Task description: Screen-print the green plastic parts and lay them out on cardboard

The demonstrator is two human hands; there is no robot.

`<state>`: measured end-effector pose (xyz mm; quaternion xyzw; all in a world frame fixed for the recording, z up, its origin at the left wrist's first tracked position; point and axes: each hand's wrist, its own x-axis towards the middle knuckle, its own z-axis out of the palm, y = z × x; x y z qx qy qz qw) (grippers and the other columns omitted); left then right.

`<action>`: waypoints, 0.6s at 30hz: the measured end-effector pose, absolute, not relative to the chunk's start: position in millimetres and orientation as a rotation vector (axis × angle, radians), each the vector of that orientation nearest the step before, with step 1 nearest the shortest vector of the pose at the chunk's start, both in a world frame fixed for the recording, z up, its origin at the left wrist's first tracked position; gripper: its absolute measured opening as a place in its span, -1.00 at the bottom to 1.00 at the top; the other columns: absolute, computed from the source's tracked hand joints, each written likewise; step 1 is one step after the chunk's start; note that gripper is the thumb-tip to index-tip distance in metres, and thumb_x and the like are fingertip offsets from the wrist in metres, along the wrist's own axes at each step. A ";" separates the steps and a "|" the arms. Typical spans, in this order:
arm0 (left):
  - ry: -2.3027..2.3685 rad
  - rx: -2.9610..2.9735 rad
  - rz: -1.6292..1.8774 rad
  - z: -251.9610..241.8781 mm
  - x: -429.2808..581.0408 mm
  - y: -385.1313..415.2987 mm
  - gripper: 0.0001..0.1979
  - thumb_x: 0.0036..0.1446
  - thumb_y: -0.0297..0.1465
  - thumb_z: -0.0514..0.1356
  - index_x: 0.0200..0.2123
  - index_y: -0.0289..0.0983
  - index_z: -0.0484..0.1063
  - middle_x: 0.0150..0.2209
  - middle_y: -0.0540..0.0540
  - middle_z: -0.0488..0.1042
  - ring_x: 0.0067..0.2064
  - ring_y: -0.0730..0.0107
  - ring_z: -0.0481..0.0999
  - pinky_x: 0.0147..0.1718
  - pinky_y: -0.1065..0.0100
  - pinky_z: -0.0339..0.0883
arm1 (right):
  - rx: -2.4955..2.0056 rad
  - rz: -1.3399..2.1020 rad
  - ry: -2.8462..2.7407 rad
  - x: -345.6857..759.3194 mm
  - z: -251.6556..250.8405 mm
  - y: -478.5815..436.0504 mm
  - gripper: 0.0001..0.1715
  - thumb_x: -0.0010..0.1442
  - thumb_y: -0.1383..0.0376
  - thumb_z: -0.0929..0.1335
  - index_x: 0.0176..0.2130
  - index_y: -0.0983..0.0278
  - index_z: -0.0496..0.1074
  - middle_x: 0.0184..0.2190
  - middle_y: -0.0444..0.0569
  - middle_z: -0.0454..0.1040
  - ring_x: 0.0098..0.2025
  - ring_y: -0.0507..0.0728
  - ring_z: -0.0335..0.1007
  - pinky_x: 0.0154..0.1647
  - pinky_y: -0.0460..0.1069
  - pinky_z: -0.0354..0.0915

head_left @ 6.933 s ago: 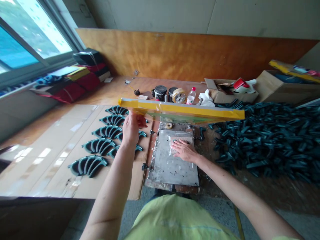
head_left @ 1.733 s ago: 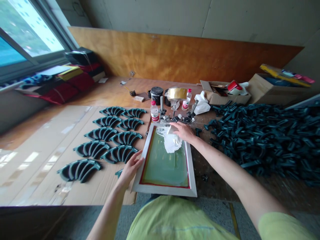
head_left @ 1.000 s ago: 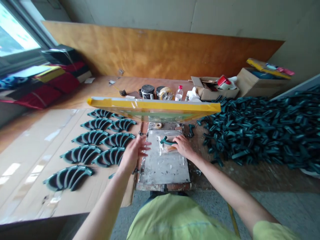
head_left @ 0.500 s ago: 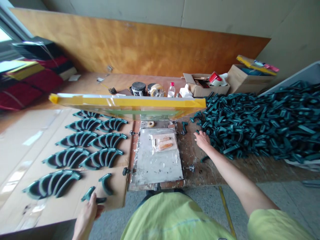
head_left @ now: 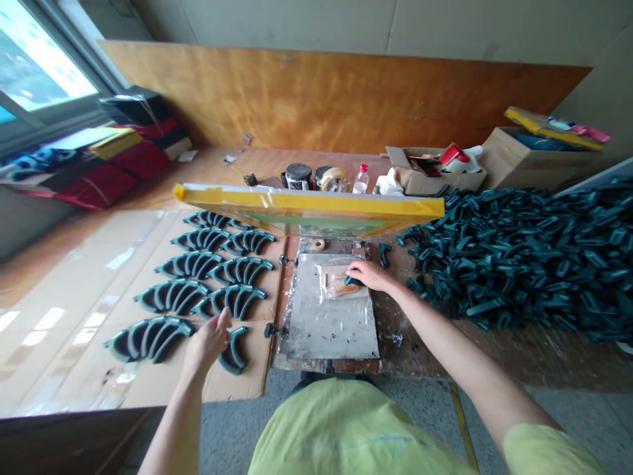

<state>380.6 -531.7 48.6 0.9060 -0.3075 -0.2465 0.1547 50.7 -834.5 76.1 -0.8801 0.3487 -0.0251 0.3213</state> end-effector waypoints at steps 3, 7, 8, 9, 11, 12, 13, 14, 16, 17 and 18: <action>-0.754 2.167 -0.594 98.9 366.2 -592.4 -0.53 0.18 0.03 -0.03 -0.43 -0.24 0.38 -0.64 0.00 0.40 -0.61 0.38 0.38 -0.58 0.41 0.24 | -2.377 0.109 0.869 102.7 72.6 -822.5 -0.76 0.22 0.18 0.32 -0.22 0.22 0.54 -0.22 -0.06 0.59 -0.21 0.10 0.48 -0.29 -0.11 0.23; -0.706 1.619 -0.498 155.8 340.9 -649.3 -0.55 0.15 0.03 0.08 -0.28 -0.26 0.42 -0.63 0.05 0.36 -0.63 0.50 0.31 -0.61 0.48 0.23 | -2.428 0.063 1.039 121.9 57.0 -815.5 -0.63 0.20 0.20 0.37 0.00 0.21 0.46 -0.12 0.00 0.57 -0.10 0.15 0.47 -0.17 -0.06 0.28; -0.698 1.515 -0.477 167.2 335.3 -658.5 -0.56 0.16 0.02 0.09 -0.22 -0.26 0.42 -0.63 0.06 0.37 -0.63 0.51 0.30 -0.62 0.49 0.23 | -2.461 -0.010 1.071 119.1 52.5 -811.9 -0.58 0.21 0.21 0.36 0.06 0.22 0.42 -0.08 0.03 0.55 -0.06 0.16 0.46 -0.11 -0.03 0.28; -0.687 1.417 -0.466 177.1 330.3 -666.4 -0.57 0.17 0.00 0.09 -0.18 -0.25 0.40 -0.63 0.07 0.37 -0.64 0.52 0.30 -0.63 0.49 0.22 | -2.510 -0.099 1.069 114.6 48.0 -807.0 -0.55 0.24 0.23 0.34 0.11 0.23 0.38 -0.03 0.05 0.53 -0.01 0.16 0.43 -0.04 -0.01 0.27; -0.661 1.258 -0.492 192.4 321.8 -678.9 -0.58 0.20 0.02 0.05 -0.20 -0.23 0.36 -0.64 0.07 0.37 -0.66 0.51 0.29 -0.66 0.47 0.20 | -2.641 -0.268 0.943 103.6 39.3 -794.5 -0.51 0.28 0.24 0.30 0.18 0.22 0.31 0.09 0.07 0.44 0.13 0.16 0.33 0.13 0.05 0.19; -0.656 1.204 -0.527 197.4 318.3 -683.6 -0.58 0.20 0.04 0.02 -0.26 -0.22 0.34 -0.64 0.06 0.38 -0.67 0.50 0.29 -0.66 0.46 0.20 | -2.703 -0.310 0.832 98.2 35.5 -787.9 -0.47 0.28 0.23 0.30 0.21 0.22 0.28 0.16 0.07 0.38 0.20 0.17 0.25 0.21 0.09 0.12; -0.656 1.166 -0.566 200.7 315.2 -686.8 -0.57 0.19 0.06 0.00 -0.31 -0.20 0.32 -0.64 0.05 0.38 -0.67 0.49 0.29 -0.67 0.45 0.20 | -2.749 -0.313 0.725 93.2 32.4 -782.2 -0.43 0.28 0.20 0.30 0.24 0.23 0.24 0.22 0.08 0.30 0.27 0.19 0.16 0.27 0.14 0.04; -0.659 1.146 -0.595 202.2 312.7 -688.2 -0.55 0.18 0.08 0.00 -0.35 -0.19 0.30 -0.65 0.05 0.37 -0.68 0.48 0.29 -0.67 0.43 0.21 | -2.780 -0.287 0.643 88.4 30.2 -777.8 -0.40 0.27 0.17 0.32 0.25 0.24 0.23 0.25 0.09 0.25 0.31 0.21 0.09 0.31 0.19 -0.02; -0.658 1.152 -0.615 200.2 308.9 -683.6 -0.54 0.16 0.09 0.03 -0.42 -0.20 0.31 -0.67 0.04 0.34 -0.68 0.47 0.28 -0.68 0.42 0.22 | -2.801 -0.239 0.580 77.6 29.1 -775.9 -0.40 0.26 0.14 0.32 0.22 0.25 0.27 0.25 0.09 0.25 0.33 0.24 0.04 0.33 0.26 -0.09; -0.651 1.169 -0.601 196.9 307.6 -676.9 -0.54 0.15 0.07 0.05 -0.44 -0.21 0.34 -0.67 0.03 0.35 -0.66 0.47 0.29 -0.66 0.41 0.23 | -2.793 -0.252 0.608 70.5 30.3 -778.8 -0.45 0.26 0.14 0.32 0.19 0.23 0.32 0.21 0.07 0.31 0.32 0.24 0.07 0.32 0.26 -0.08; -0.644 1.194 -0.594 192.0 306.7 -667.2 -0.54 0.14 0.06 0.07 -0.44 -0.23 0.37 -0.64 0.01 0.38 -0.62 0.46 0.33 -0.62 0.40 0.27 | -2.776 -0.286 0.667 61.8 32.8 -784.2 -0.50 0.26 0.14 0.31 0.15 0.20 0.36 0.16 0.04 0.38 0.29 0.24 0.12 0.32 0.25 -0.04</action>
